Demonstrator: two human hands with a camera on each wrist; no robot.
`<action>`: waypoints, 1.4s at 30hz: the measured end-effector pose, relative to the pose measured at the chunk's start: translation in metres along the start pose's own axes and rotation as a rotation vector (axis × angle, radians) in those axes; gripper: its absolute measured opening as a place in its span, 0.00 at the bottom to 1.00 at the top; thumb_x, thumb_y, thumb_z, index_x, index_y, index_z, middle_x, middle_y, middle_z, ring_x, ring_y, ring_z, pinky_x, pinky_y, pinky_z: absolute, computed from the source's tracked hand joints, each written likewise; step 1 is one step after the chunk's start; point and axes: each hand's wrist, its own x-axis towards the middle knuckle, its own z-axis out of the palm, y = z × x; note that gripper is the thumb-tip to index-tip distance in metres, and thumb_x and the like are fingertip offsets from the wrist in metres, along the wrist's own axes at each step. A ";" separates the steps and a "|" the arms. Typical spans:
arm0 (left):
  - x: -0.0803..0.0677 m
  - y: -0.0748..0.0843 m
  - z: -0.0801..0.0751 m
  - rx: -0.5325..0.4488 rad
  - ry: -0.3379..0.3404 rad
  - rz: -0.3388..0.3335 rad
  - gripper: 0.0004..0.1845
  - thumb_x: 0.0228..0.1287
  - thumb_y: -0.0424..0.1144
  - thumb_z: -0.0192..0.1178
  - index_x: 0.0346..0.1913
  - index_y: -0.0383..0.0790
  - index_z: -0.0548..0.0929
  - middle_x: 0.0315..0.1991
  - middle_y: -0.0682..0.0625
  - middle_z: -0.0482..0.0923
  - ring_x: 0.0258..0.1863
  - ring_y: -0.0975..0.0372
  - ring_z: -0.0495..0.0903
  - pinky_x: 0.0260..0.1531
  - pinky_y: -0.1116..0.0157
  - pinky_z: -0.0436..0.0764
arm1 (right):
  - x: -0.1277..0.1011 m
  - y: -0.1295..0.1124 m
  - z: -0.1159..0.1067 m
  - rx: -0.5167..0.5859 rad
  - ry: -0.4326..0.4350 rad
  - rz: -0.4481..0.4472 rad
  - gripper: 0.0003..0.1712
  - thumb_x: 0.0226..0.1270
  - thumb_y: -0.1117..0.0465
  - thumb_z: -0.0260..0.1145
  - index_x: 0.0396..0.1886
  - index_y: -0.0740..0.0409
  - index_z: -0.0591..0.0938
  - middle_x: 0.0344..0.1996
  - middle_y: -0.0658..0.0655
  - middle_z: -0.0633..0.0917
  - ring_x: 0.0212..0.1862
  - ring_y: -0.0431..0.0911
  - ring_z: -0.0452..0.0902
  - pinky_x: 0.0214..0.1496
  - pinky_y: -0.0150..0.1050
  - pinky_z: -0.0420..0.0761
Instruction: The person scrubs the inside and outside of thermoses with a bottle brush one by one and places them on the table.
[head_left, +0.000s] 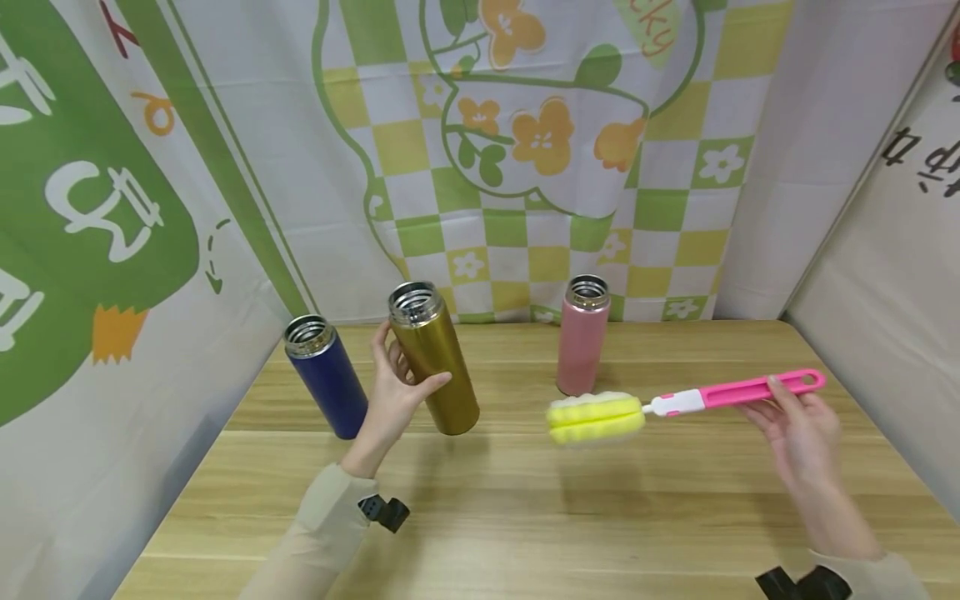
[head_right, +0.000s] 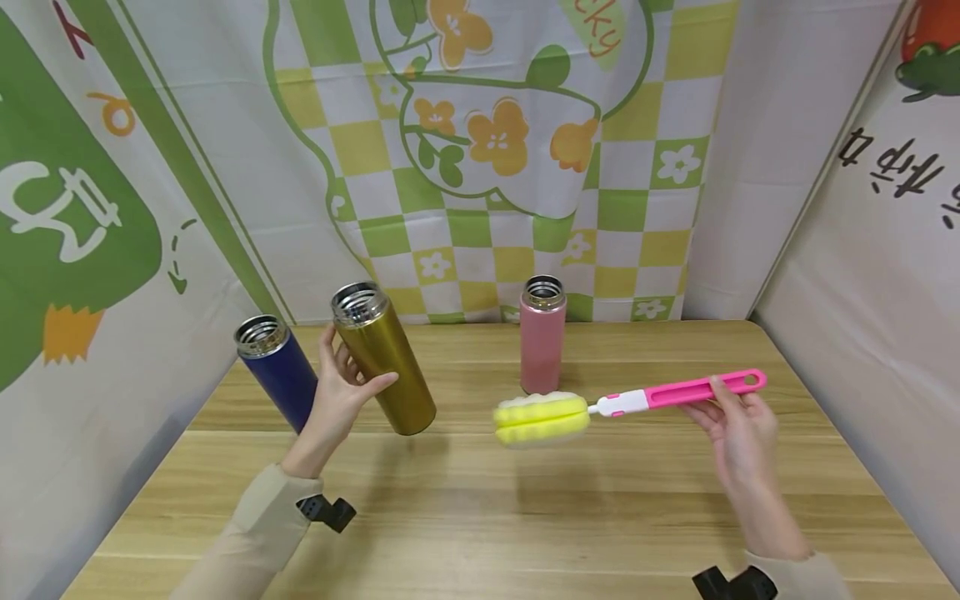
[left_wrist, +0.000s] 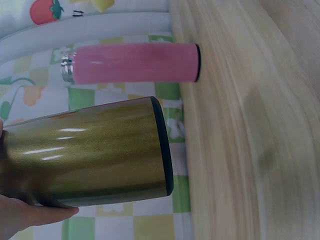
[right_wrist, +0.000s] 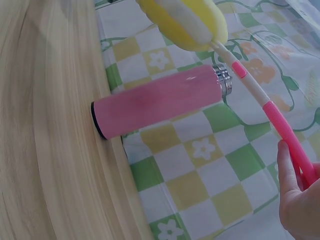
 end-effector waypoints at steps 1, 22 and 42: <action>0.001 -0.002 -0.001 0.015 -0.004 -0.002 0.52 0.45 0.23 0.64 0.64 0.52 0.39 0.61 0.48 0.58 0.57 0.55 0.63 0.55 0.56 0.63 | -0.002 -0.003 0.002 0.014 -0.001 -0.003 0.05 0.62 0.74 0.52 0.35 0.72 0.74 0.31 0.66 0.81 0.35 0.55 0.80 0.41 0.43 0.77; 0.016 -0.047 -0.017 0.179 -0.013 -0.057 0.52 0.46 0.25 0.65 0.64 0.45 0.38 0.62 0.38 0.51 0.59 0.45 0.59 0.57 0.50 0.60 | -0.005 -0.027 -0.007 0.073 0.050 -0.043 0.04 0.62 0.75 0.51 0.33 0.73 0.72 0.30 0.68 0.81 0.35 0.56 0.80 0.40 0.45 0.76; 0.010 -0.048 -0.016 0.156 -0.006 -0.096 0.50 0.45 0.22 0.63 0.64 0.43 0.38 0.62 0.37 0.51 0.60 0.45 0.57 0.56 0.48 0.61 | -0.008 -0.028 -0.008 0.081 0.038 -0.034 0.05 0.63 0.74 0.50 0.35 0.72 0.72 0.31 0.67 0.80 0.35 0.56 0.80 0.42 0.44 0.76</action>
